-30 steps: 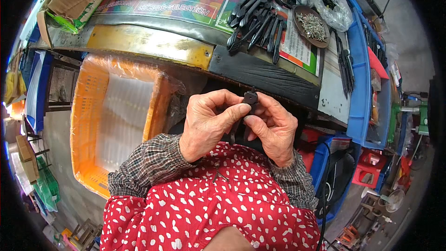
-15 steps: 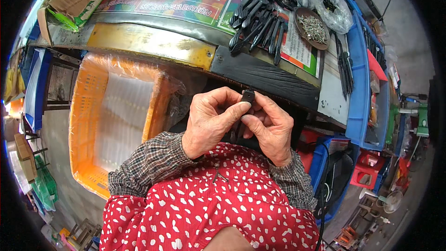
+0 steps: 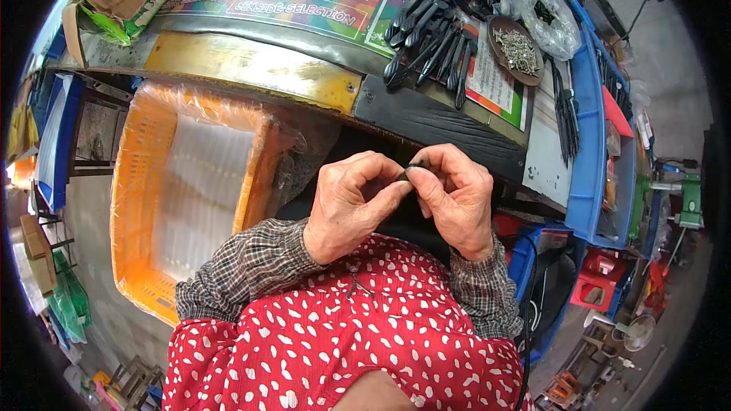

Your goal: The person assembles small plastic parts by fitting them together by hand and places the assembled components into a storage basket.

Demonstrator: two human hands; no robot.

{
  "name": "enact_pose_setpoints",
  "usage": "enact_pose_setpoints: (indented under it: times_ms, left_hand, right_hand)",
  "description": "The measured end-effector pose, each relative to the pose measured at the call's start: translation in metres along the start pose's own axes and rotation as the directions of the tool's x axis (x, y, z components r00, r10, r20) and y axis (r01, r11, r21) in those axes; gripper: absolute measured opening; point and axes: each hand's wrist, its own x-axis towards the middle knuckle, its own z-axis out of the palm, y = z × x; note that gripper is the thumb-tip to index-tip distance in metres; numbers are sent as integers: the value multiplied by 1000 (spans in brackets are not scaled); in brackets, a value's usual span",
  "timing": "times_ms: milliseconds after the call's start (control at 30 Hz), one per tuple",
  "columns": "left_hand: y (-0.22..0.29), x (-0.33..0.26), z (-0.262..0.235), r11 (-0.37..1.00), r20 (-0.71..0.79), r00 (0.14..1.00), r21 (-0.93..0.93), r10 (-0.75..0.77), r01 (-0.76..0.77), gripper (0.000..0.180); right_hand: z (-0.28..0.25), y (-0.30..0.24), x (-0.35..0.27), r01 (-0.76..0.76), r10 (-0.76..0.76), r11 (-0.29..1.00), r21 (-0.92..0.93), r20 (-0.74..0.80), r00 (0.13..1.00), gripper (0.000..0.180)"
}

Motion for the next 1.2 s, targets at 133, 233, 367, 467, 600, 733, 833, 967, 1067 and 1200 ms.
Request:
enact_pose_setpoints:
  times_ms: [133,233,367,467,600,733,833,967,1067,1200]
  left_hand:
    - [-2,8,-1,987,9,989,71,147,-148,12]
    - [-8,11,-1,970,20,971,-44,239,-238,12]
    - [7,7,-8,765,334,927,-549,-169,337,9]
    - [0,6,-9,773,277,954,-580,-112,258,10]
    - [2,7,-14,865,140,990,-492,-33,98,9]
    - [12,14,-34,734,251,962,-632,-111,249,11]
    - [15,19,-48,705,262,959,-659,-111,262,11]
    - [10,21,-62,767,107,989,-625,-104,148,12]
    - [2,23,-76,790,24,994,-604,-111,102,11]
    - [-1,26,-91,784,-31,992,-615,-124,79,9]
  right_hand:
    - [4,-2,-3,71,-68,997,35,-93,993,11]
    - [3,-7,1,-37,50,985,170,-72,996,11]
    - [5,-14,2,-52,69,971,234,-64,996,10]
    - [7,-18,5,-88,102,974,209,-57,993,11]
    - [6,-27,16,-35,34,998,53,25,999,12]
    - [12,-40,31,-14,10,998,64,66,998,12]
    - [19,-46,46,-38,30,997,74,102,994,12]
    - [23,-65,78,-55,59,998,-22,227,972,11]
    - [22,-91,116,112,-24,962,-247,334,942,11]
    - [30,-114,190,330,-237,848,-415,259,936,13]
